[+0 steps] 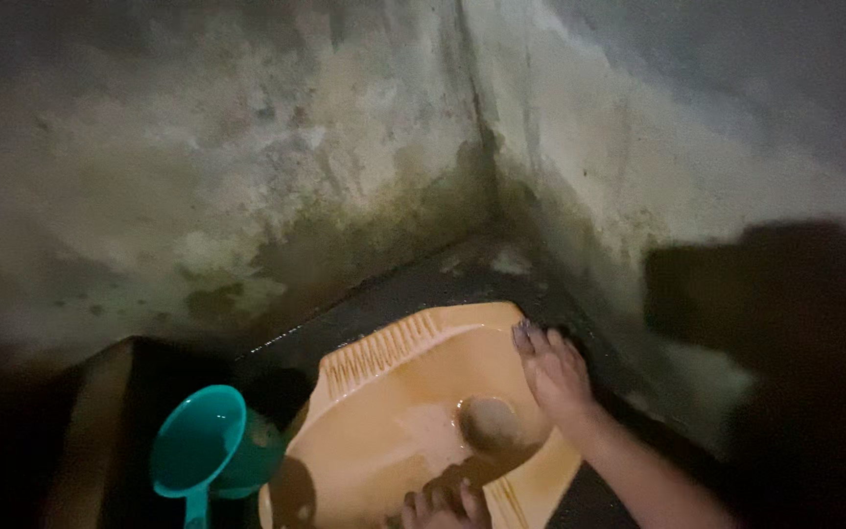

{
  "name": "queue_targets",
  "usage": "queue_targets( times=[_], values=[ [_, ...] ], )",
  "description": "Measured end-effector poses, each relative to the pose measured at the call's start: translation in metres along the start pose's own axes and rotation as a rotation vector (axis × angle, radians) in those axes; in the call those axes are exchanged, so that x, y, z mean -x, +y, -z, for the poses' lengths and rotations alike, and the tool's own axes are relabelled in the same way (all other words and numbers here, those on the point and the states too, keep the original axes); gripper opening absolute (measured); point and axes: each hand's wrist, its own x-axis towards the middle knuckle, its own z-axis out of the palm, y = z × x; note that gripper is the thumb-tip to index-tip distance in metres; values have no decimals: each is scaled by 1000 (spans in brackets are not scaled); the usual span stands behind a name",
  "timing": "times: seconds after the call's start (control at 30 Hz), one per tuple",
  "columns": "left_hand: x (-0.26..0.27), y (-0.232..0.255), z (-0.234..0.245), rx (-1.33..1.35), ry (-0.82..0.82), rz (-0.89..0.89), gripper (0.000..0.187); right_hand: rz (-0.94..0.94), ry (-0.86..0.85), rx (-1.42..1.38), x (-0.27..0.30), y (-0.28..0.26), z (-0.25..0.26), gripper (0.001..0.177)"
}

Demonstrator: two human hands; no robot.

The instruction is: The person scrubs a beige squat toilet with a metal scouring pad while repeatedly pouring water from a teal plastic cup to rinse the surface. The person uses both hands to scrub the bowl and footrests, occasionally rinsing the pad.

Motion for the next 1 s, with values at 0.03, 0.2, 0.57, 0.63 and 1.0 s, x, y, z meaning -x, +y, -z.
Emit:
queue_targets(
  times=[0.03, 0.2, 0.57, 0.63, 1.0],
  values=[
    [5, 0, -1, 19, 10, -16, 47, 56, -8, 76, 20, 1, 12, 51],
    [16, -14, -17, -12, 73, -37, 46, 109, -40, 92, 49, 0, 39, 59],
    [-10, 28, 49, -124, -113, 105, 46, -348, -165, -294, -72, -4, -29, 36],
    [-21, 41, 71, -187, -207, 168, 47, -241, -178, -194, -60, -1, -22, 39],
    [-24, 32, 66, -141, -308, -95, 54, 120, -73, 35, 32, 14, 14, 53]
  ],
)
